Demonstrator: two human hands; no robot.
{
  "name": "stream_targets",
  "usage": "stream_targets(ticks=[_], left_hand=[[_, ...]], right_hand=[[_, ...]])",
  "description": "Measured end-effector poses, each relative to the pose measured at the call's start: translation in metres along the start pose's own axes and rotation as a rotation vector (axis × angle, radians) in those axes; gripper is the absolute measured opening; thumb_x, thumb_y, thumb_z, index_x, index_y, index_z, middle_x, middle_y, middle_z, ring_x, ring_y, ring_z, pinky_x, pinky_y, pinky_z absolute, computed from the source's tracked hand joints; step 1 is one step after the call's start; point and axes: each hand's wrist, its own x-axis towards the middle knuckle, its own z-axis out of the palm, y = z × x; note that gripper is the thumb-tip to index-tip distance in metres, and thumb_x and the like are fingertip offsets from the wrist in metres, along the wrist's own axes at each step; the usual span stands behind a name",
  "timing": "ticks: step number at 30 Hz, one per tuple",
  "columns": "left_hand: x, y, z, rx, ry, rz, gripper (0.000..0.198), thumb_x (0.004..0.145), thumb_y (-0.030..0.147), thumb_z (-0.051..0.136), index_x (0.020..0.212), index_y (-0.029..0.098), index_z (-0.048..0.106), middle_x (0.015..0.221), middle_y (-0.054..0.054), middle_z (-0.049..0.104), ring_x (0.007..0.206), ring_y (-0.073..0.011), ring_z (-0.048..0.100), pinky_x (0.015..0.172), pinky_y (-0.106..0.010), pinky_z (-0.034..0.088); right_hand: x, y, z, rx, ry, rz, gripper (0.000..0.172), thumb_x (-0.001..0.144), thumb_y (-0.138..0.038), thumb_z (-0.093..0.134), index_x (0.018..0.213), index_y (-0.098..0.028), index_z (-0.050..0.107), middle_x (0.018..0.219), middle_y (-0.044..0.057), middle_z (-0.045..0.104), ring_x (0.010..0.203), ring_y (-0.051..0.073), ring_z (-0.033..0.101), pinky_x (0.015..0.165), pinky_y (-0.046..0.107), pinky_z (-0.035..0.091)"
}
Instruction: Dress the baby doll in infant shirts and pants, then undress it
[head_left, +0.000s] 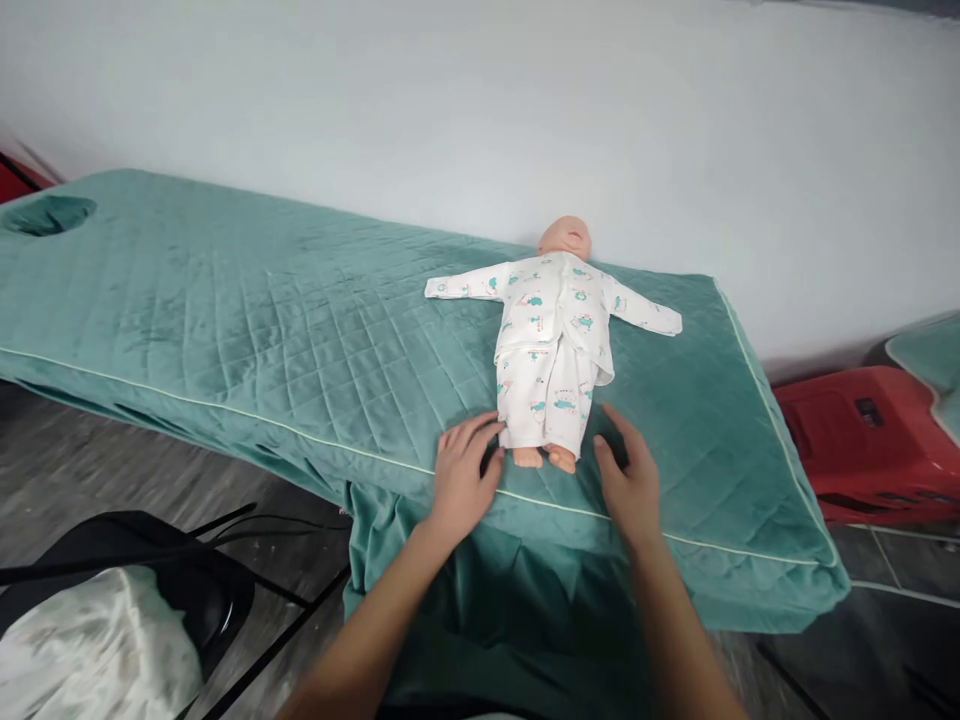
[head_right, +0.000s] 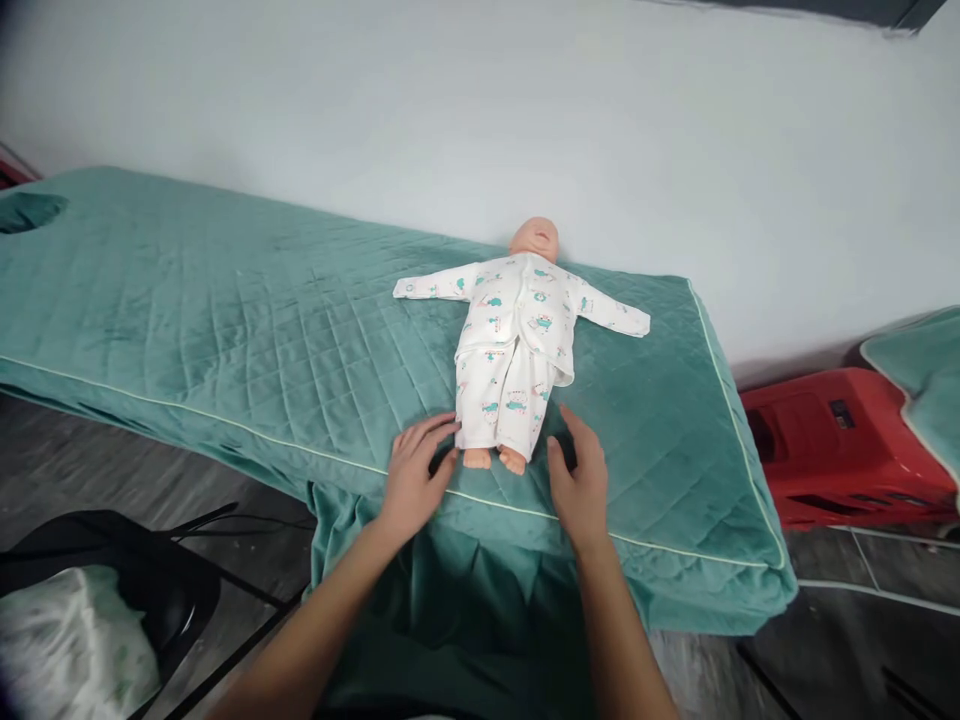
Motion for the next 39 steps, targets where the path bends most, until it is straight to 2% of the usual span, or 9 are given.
stream_targets(ticks=[4, 8, 13, 19, 25, 29, 31, 35, 39], left_hand=[[-0.005, 0.006, 0.003, -0.022, 0.017, -0.035, 0.032, 0.089, 0.019, 0.060, 0.121, 0.022, 0.059, 0.120, -0.007, 0.066, 0.112, -0.0226, 0.061, 0.094, -0.038, 0.042], [0.007, 0.004, 0.009, 0.039, 0.015, -0.035, 0.010, 0.093, 0.019, 0.056, 0.102, 0.020, 0.060, 0.100, -0.004, 0.068, 0.093, -0.0209, 0.063, 0.081, -0.035, 0.040], [0.009, 0.006, 0.009, -0.022, 0.028, -0.058, 0.008, 0.097, 0.022, 0.051, 0.094, 0.020, 0.059, 0.090, -0.002, 0.068, 0.083, -0.0187, 0.061, 0.077, -0.034, 0.039], [-0.008, 0.006, 0.004, -0.161, 0.107, -0.112, 0.006, 0.091, 0.016, 0.053, 0.091, 0.020, 0.057, 0.084, 0.000, 0.063, 0.078, -0.0163, 0.059, 0.075, -0.031, 0.044], [-0.014, 0.028, 0.003, -0.121, 0.247, 0.096, 0.028, 0.092, 0.013, 0.054, 0.118, 0.020, 0.055, 0.118, -0.010, 0.061, 0.112, -0.0221, 0.057, 0.095, -0.040, 0.048], [-0.003, 0.045, 0.007, -0.045, 0.135, 0.232, 0.041, 0.089, 0.011, 0.057, 0.129, 0.020, 0.051, 0.133, -0.013, 0.057, 0.128, -0.0266, 0.050, 0.106, -0.047, 0.045], [0.005, 0.049, 0.012, 0.045, 0.072, 0.226, 0.040, 0.088, 0.010, 0.057, 0.127, 0.018, 0.053, 0.137, -0.014, 0.056, 0.134, -0.0295, 0.045, 0.110, -0.049, 0.042], [0.019, 0.050, 0.021, 0.169, 0.088, 0.203, 0.024, 0.089, 0.013, 0.059, 0.112, 0.018, 0.062, 0.137, -0.014, 0.057, 0.136, -0.0334, 0.044, 0.109, -0.052, 0.041], [0.024, 0.048, 0.022, 0.183, 0.110, 0.208, 0.017, 0.089, 0.014, 0.059, 0.104, 0.020, 0.065, 0.134, -0.013, 0.060, 0.135, -0.0332, 0.047, 0.104, -0.051, 0.044]], right_hand=[[-0.019, -0.035, 0.001, 0.125, -0.094, -0.155, 0.039, 0.096, -0.023, 0.055, 0.135, -0.026, 0.055, 0.152, 0.010, 0.048, 0.141, 0.026, 0.045, 0.115, 0.051, 0.041], [-0.017, -0.058, 0.013, -0.129, -0.176, -0.289, 0.036, 0.094, -0.014, 0.052, 0.128, -0.024, 0.059, 0.156, 0.012, 0.042, 0.146, 0.031, 0.035, 0.114, 0.055, 0.039], [-0.002, -0.062, 0.024, -0.320, -0.144, -0.320, 0.018, 0.090, -0.012, 0.058, 0.104, -0.020, 0.066, 0.154, 0.014, 0.045, 0.145, 0.037, 0.036, 0.111, 0.063, 0.038], [-0.004, -0.066, 0.012, -0.144, -0.075, -0.407, 0.010, 0.092, -0.014, 0.058, 0.095, -0.021, 0.065, 0.151, 0.012, 0.048, 0.144, 0.031, 0.039, 0.113, 0.057, 0.039], [-0.019, -0.044, 0.000, 0.158, -0.130, -0.186, 0.034, 0.095, -0.018, 0.056, 0.127, -0.028, 0.059, 0.150, 0.011, 0.046, 0.140, 0.026, 0.044, 0.113, 0.051, 0.042], [-0.022, -0.025, -0.001, 0.351, -0.154, 0.002, 0.047, 0.089, -0.011, 0.051, 0.133, -0.028, 0.052, 0.146, 0.010, 0.047, 0.135, 0.023, 0.048, 0.105, 0.045, 0.049], [-0.022, -0.022, 0.003, 0.273, -0.138, 0.041, 0.043, 0.085, -0.010, 0.053, 0.125, -0.025, 0.054, 0.134, 0.011, 0.052, 0.122, 0.023, 0.054, 0.095, 0.041, 0.053], [-0.016, -0.022, 0.013, 0.107, -0.115, 0.028, 0.022, 0.087, -0.021, 0.059, 0.109, -0.021, 0.057, 0.102, 0.007, 0.058, 0.092, 0.021, 0.058, 0.081, 0.038, 0.053], [-0.009, -0.024, 0.013, 0.079, -0.130, 0.018, 0.010, 0.092, -0.022, 0.052, 0.101, -0.020, 0.057, 0.093, 0.005, 0.060, 0.085, 0.021, 0.057, 0.075, 0.035, 0.049]])
